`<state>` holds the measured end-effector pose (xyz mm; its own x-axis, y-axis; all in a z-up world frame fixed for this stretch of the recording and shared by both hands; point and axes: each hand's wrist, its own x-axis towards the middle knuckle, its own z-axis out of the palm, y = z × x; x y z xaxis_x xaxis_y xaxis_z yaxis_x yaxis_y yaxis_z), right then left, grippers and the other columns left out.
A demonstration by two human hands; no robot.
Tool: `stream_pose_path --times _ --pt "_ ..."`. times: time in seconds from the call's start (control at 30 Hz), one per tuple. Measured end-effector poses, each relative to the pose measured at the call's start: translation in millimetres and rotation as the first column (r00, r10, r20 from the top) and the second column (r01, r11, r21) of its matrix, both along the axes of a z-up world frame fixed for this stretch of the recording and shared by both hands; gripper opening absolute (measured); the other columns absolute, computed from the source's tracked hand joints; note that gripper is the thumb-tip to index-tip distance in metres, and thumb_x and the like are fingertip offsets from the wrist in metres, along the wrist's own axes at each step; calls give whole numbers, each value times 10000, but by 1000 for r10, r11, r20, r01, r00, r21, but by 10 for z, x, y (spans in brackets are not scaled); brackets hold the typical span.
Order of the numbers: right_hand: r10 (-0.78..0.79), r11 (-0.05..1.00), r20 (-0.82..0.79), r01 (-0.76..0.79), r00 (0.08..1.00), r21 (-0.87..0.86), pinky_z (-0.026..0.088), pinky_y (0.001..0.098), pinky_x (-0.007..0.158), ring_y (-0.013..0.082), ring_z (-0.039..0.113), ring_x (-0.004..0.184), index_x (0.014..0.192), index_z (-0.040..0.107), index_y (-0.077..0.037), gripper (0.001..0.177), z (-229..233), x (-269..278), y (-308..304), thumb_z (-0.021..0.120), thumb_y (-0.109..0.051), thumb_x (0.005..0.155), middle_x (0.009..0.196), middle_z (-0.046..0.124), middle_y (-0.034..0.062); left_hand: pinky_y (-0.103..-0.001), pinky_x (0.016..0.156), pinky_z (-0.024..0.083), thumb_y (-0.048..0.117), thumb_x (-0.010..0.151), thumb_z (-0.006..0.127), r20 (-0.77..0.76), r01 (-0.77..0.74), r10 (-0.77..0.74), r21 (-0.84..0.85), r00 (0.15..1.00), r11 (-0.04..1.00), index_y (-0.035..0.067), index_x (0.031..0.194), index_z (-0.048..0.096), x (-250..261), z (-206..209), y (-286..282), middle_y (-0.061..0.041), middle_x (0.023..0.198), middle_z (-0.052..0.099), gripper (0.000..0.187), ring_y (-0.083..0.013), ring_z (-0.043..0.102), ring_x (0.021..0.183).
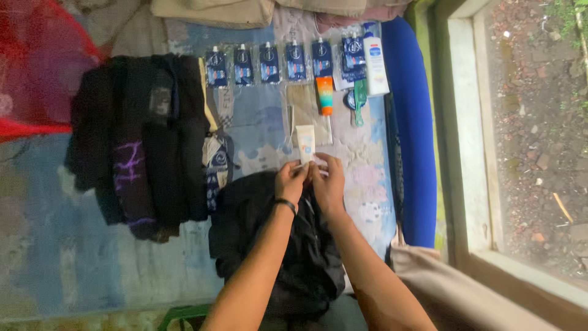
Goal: The person kneels on a bed, opens a black backpack, and removes folded clothing, toiletry tubes, and bottles, laying them out on the bed. They then place folded clothing items into a red mesh laundry basket.
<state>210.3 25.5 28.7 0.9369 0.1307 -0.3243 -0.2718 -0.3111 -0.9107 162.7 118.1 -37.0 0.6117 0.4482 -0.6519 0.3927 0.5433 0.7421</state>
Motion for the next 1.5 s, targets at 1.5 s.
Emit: stream_pose_path --times 1.5 --pt "537 774 187 -392 823 -497 462 498 968 411 563 1175 1157 633 -24 470 -518 -1945 -1790 723 -73 698 1234 612 202 -500 918 509 155 913 658 -411 919 -864 371 292 134 59 1164 649 -1638 636 -1064 -152 1237 656 268 -408 622 1104"
